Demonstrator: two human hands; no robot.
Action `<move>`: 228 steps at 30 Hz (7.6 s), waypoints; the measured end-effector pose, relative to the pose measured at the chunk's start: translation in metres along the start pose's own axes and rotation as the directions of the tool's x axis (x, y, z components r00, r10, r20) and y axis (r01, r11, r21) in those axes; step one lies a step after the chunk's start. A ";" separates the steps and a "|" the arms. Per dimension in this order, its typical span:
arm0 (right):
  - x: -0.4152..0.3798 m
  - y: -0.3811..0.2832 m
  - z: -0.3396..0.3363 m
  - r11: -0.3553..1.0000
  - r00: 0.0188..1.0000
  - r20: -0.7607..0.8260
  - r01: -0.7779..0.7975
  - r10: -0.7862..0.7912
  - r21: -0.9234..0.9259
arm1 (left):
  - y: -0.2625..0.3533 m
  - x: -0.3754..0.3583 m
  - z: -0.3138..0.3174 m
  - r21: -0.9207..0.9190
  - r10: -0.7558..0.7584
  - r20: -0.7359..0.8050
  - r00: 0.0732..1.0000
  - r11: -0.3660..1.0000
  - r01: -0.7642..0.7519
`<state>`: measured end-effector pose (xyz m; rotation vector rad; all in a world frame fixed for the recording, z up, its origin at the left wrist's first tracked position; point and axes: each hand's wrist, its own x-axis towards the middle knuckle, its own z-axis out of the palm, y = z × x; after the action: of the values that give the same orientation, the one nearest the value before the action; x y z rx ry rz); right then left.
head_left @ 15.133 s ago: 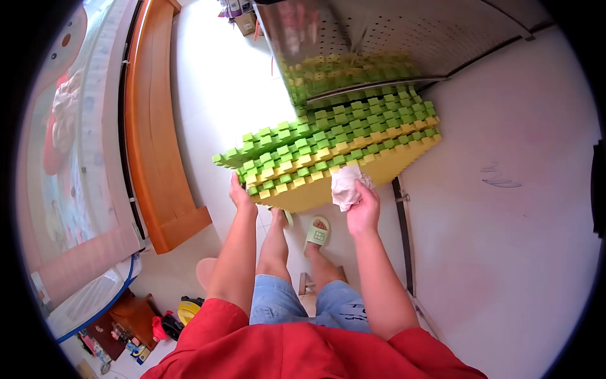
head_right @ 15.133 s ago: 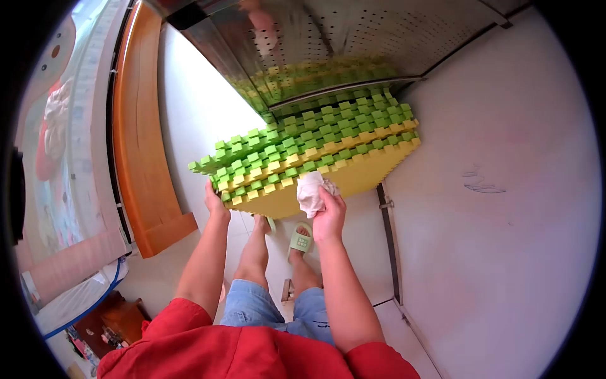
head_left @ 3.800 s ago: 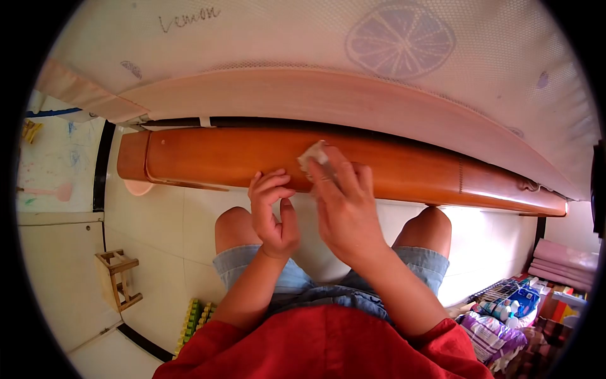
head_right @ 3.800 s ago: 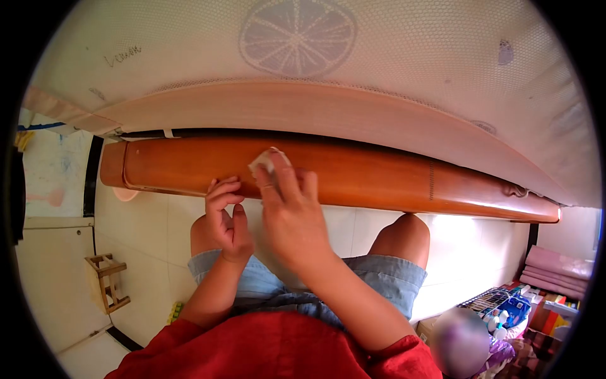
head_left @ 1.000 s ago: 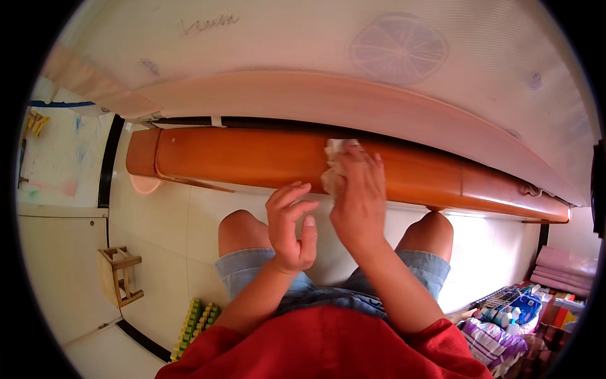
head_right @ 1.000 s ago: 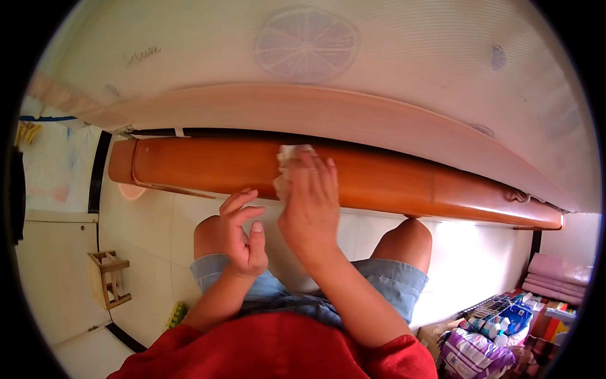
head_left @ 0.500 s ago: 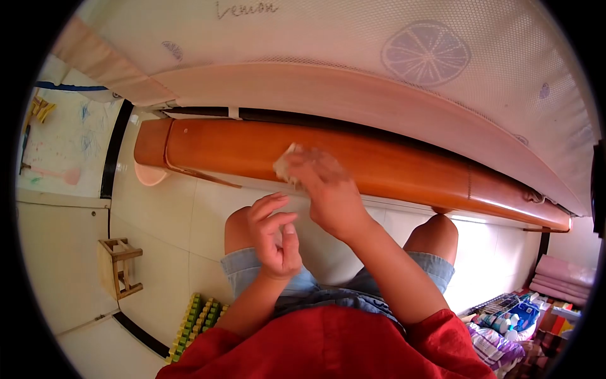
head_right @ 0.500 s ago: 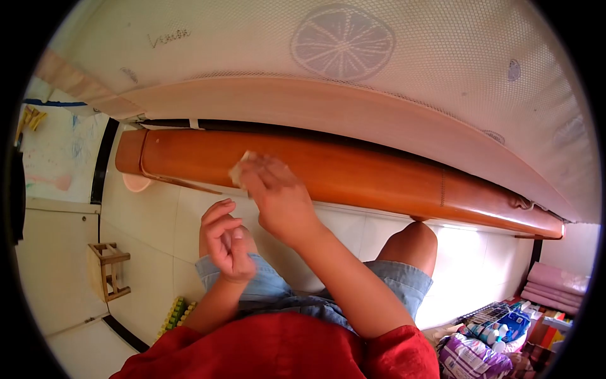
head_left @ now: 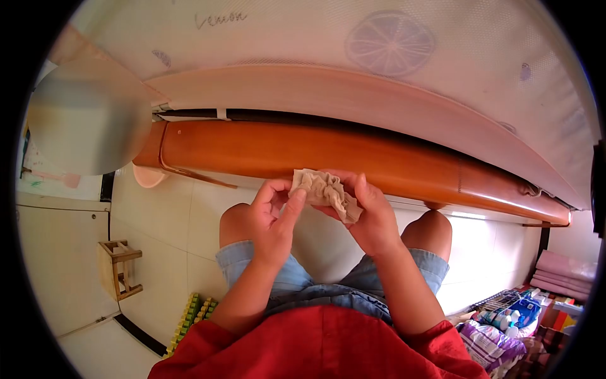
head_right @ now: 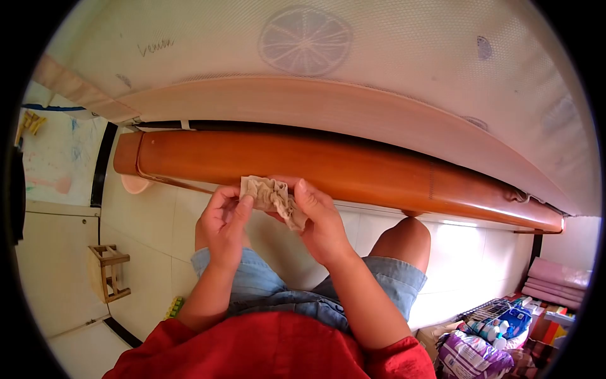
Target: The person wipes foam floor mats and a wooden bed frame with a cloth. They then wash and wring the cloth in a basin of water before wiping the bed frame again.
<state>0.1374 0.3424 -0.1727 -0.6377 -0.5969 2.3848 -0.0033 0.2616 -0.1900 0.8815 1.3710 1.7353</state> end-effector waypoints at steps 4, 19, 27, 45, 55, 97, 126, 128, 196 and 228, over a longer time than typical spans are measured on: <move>-0.005 0.008 0.000 0.722 0.931 -0.028 0.264 -0.365 -0.639 | 0.003 0.007 0.006 0.006 -0.061 -0.063 0.996 0.998 0.062; 0.033 0.023 -0.004 -0.475 0.479 0.640 0.430 -0.601 -0.768 | -0.011 0.036 -0.010 0.460 0.335 -0.143 0.931 0.856 -0.237; 0.043 0.036 0.004 -0.513 0.494 0.603 0.321 -0.626 -0.796 | -0.026 0.022 -0.035 0.697 0.512 -0.008 0.859 0.619 -0.362; 0.039 0.033 -0.003 -0.626 0.488 0.637 0.212 -0.597 -0.750 | -0.046 0.023 -0.034 0.492 0.535 -0.083 0.840 0.755 -0.433; 0.067 0.065 0.017 -0.621 0.512 0.702 0.357 -0.495 -0.698 | -0.042 0.025 -0.034 0.382 0.528 -0.135 0.838 0.809 -0.448; 0.021 0.015 -0.027 -0.536 0.539 0.571 0.242 -0.619 -0.809 | -0.048 0.025 0.024 0.502 0.492 0.096 0.865 0.727 -0.469; 0.029 0.007 -0.024 -0.419 0.490 0.540 0.342 -0.685 -0.841 | -0.037 0.024 0.032 0.467 0.480 0.049 0.876 0.764 -0.445; 0.019 -0.002 -0.031 -0.425 0.489 0.531 0.318 -0.692 -0.847 | -0.041 0.024 0.032 0.461 0.464 0.060 0.884 0.772 -0.437; 0.051 0.004 -0.004 -0.555 0.553 0.509 0.100 -0.660 -0.826 | -0.030 0.063 0.009 0.357 0.610 0.109 0.785 0.712 -0.604; 0.051 0.015 0.004 -0.494 0.562 0.476 0.132 -0.677 -0.859 | -0.030 0.071 0.033 0.080 0.535 0.074 0.841 0.838 -0.540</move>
<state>0.0926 0.3637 -0.1931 -1.0198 -2.1040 0.2060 -0.0050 0.3435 -0.2082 1.4666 1.2553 2.0499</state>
